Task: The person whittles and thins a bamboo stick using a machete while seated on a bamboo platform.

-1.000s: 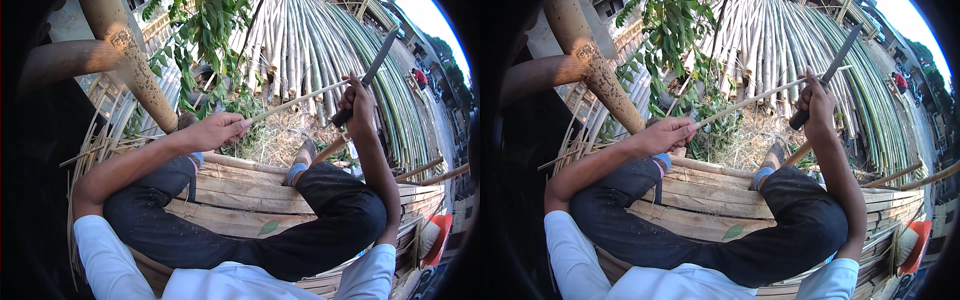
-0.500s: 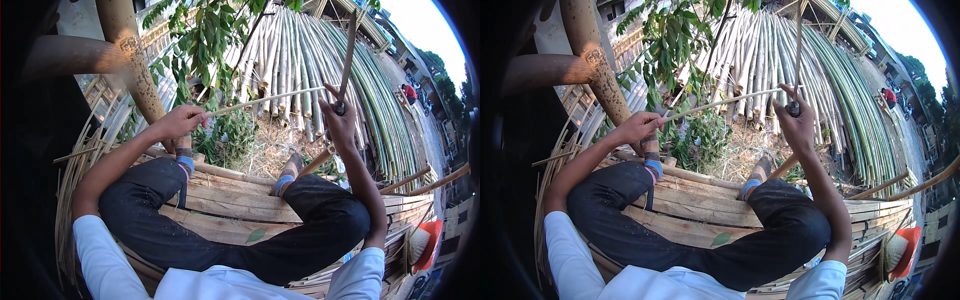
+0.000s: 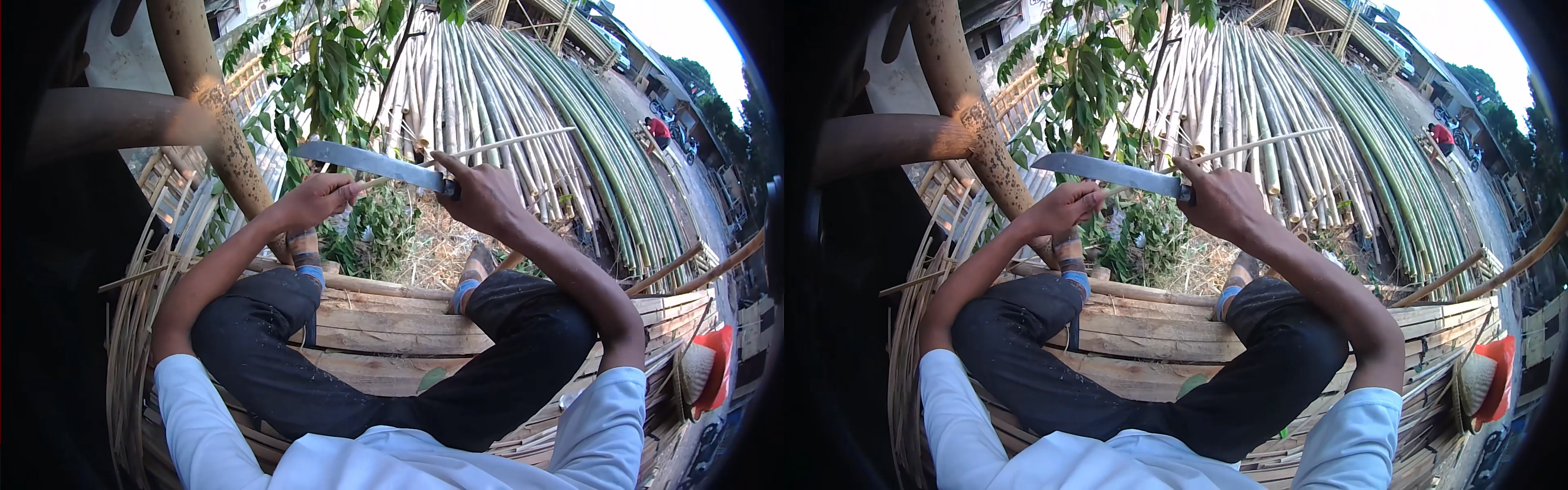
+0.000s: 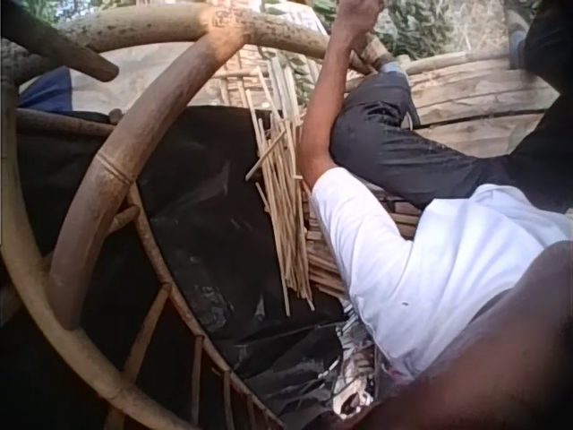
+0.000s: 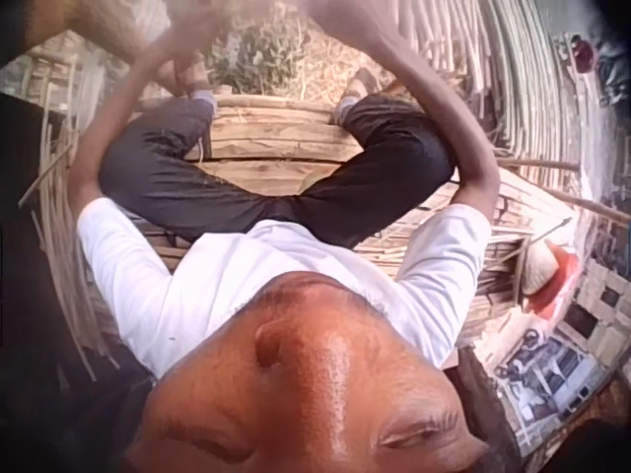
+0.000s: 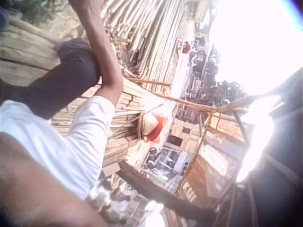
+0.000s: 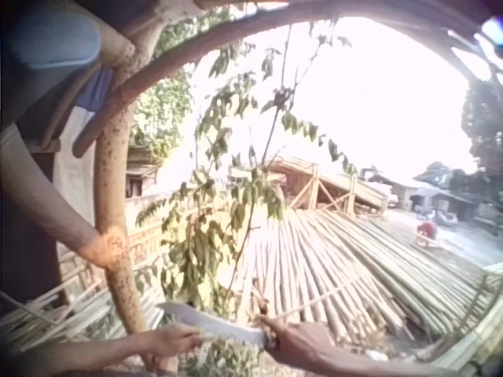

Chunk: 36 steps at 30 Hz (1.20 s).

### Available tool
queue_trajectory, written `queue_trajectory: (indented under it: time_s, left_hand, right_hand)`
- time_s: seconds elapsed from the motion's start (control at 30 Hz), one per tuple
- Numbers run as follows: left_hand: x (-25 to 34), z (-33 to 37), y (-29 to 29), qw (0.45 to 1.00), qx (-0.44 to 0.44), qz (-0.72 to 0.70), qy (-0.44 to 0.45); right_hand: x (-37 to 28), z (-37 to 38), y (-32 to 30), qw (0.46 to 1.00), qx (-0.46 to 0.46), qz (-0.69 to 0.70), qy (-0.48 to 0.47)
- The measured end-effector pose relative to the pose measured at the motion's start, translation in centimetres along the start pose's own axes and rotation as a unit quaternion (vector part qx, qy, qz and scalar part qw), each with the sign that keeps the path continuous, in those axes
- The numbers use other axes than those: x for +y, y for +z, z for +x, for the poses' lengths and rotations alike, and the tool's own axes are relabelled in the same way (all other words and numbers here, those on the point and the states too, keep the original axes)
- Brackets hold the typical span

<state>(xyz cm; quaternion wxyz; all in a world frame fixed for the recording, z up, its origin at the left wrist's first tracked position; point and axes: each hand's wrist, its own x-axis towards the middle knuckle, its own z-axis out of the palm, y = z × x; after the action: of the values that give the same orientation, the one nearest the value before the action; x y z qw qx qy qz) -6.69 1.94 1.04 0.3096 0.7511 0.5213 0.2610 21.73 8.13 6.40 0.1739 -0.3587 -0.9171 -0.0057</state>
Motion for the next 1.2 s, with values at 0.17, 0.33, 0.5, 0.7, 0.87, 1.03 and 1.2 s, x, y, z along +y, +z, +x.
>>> queue_trajectory:
  time_s: [0.17, 0.33, 0.5, 0.7, 0.87, 1.03, 1.2]
  left_hand:
    - [0.9, 1.4, -0.2, 0.975, 0.004, -0.221, -0.024]
    - [2.9, 2.2, -0.5, 0.94, 0.047, -0.33, -0.069]
    - [2.7, 2.3, 0.2, 0.923, 0.102, -0.364, -0.075]
    - [4.1, 2.8, -0.4, 0.91, 0.076, -0.4, -0.079]
    - [7.7, 2.6, 0.3, 0.902, 0.013, -0.431, -0.016]
    - [8.7, 2.3, 0.4, 0.904, -0.003, -0.427, -0.033]
    - [9.3, 2.3, 1.3, 0.905, 0.011, -0.424, -0.04]
  right_hand:
    - [-2.4, 1.4, 0.0, 0.998, 0.006, 0.002, -0.061]
    - [-3.1, 2.2, -0.3, 0.998, 0.036, 0.016, -0.059]
    - [-2.8, 2.6, -0.6, 0.993, 0.076, 0.03, -0.084]
    - [-2.7, 2.7, -1.1, 0.993, 0.091, 0.006, -0.08]
    - [-2.2, 2.9, -2.1, 0.987, 0.145, 0.025, -0.07]
    - [-2.1, 3.0, -1.9, 0.987, 0.138, 0.028, -0.075]
    - [-1.9, 2.7, -2.5, 0.99, 0.118, 0.031, -0.076]
